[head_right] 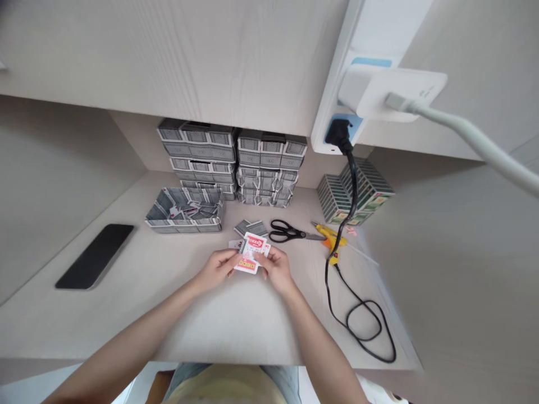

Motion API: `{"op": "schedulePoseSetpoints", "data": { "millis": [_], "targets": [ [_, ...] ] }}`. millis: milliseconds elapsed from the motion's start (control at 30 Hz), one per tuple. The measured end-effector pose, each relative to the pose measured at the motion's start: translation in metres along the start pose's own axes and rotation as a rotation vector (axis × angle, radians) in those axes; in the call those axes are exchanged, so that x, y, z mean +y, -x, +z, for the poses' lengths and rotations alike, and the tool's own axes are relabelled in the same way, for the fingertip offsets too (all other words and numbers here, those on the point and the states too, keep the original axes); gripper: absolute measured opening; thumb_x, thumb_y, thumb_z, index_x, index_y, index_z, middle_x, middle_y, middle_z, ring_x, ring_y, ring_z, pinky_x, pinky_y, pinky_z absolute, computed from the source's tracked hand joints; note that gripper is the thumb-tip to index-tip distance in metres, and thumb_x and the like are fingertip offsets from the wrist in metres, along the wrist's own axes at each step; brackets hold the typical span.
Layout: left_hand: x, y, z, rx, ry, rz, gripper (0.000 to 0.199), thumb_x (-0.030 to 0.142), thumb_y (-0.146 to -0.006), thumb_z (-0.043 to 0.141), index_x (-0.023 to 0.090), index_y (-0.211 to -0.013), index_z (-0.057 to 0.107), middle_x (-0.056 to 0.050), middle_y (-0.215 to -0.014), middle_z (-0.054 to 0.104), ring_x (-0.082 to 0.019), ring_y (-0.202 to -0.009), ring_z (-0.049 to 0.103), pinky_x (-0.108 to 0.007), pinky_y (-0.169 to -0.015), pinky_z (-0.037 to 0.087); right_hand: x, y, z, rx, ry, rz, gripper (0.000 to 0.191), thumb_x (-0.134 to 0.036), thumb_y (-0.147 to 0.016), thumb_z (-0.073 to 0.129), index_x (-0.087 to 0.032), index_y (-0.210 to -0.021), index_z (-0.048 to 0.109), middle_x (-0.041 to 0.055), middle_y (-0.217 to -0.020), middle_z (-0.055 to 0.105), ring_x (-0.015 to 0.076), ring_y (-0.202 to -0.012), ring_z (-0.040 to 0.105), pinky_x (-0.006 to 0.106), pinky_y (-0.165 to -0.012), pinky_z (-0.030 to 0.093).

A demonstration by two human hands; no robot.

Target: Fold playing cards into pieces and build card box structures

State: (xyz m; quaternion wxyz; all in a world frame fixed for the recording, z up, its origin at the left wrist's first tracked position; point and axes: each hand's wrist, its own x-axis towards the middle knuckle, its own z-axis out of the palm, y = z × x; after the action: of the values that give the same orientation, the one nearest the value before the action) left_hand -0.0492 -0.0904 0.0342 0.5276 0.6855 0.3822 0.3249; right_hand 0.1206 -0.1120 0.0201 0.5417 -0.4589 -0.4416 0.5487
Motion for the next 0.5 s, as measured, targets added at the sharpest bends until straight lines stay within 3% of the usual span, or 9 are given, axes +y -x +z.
{"op": "schedulePoseSetpoints", "data": {
  "millis": [133,300,500],
  "targets": [
    [0.0026,-0.0013,-0.0039,-0.061,0.016,-0.032,0.04,0.044,-0.079,0.045,0.013,-0.053,0.046,0.004,-0.044,0.044,-0.006,-0.043,0.04,-0.019,-0.044,0.03,-0.0019,-0.0001,-0.0021,-0.03,0.006,0.004,0.024,-0.035,-0.064,0.067,-0.015,-0.077,0.062,-0.004,-0.054,0.052,0.0042,-0.036,0.036,0.017,-0.03,0.028],
    [0.0028,-0.0032,-0.0074,-0.092,0.08,-0.091,0.037,0.045,-0.077,0.049,0.011,-0.065,0.058,0.002,-0.048,0.05,-0.006,-0.043,0.039,-0.019,-0.042,0.029,-0.0006,-0.0003,-0.0036,-0.042,0.049,-0.002,0.026,-0.037,-0.063,0.068,-0.015,-0.076,0.063,-0.002,-0.057,0.056,0.0053,-0.039,0.039,0.017,-0.031,0.032],
    [0.0003,-0.0051,-0.0082,-0.086,0.041,-0.133,0.04,0.046,-0.071,0.054,0.011,-0.051,0.056,0.003,-0.043,0.046,-0.007,-0.044,0.039,-0.019,-0.042,0.027,0.0012,0.0,-0.0027,-0.013,0.099,0.009,0.027,-0.038,-0.059,0.07,-0.015,-0.07,0.063,-0.0019,-0.055,0.058,0.005,-0.038,0.039,0.017,-0.03,0.032]
  ]
}}
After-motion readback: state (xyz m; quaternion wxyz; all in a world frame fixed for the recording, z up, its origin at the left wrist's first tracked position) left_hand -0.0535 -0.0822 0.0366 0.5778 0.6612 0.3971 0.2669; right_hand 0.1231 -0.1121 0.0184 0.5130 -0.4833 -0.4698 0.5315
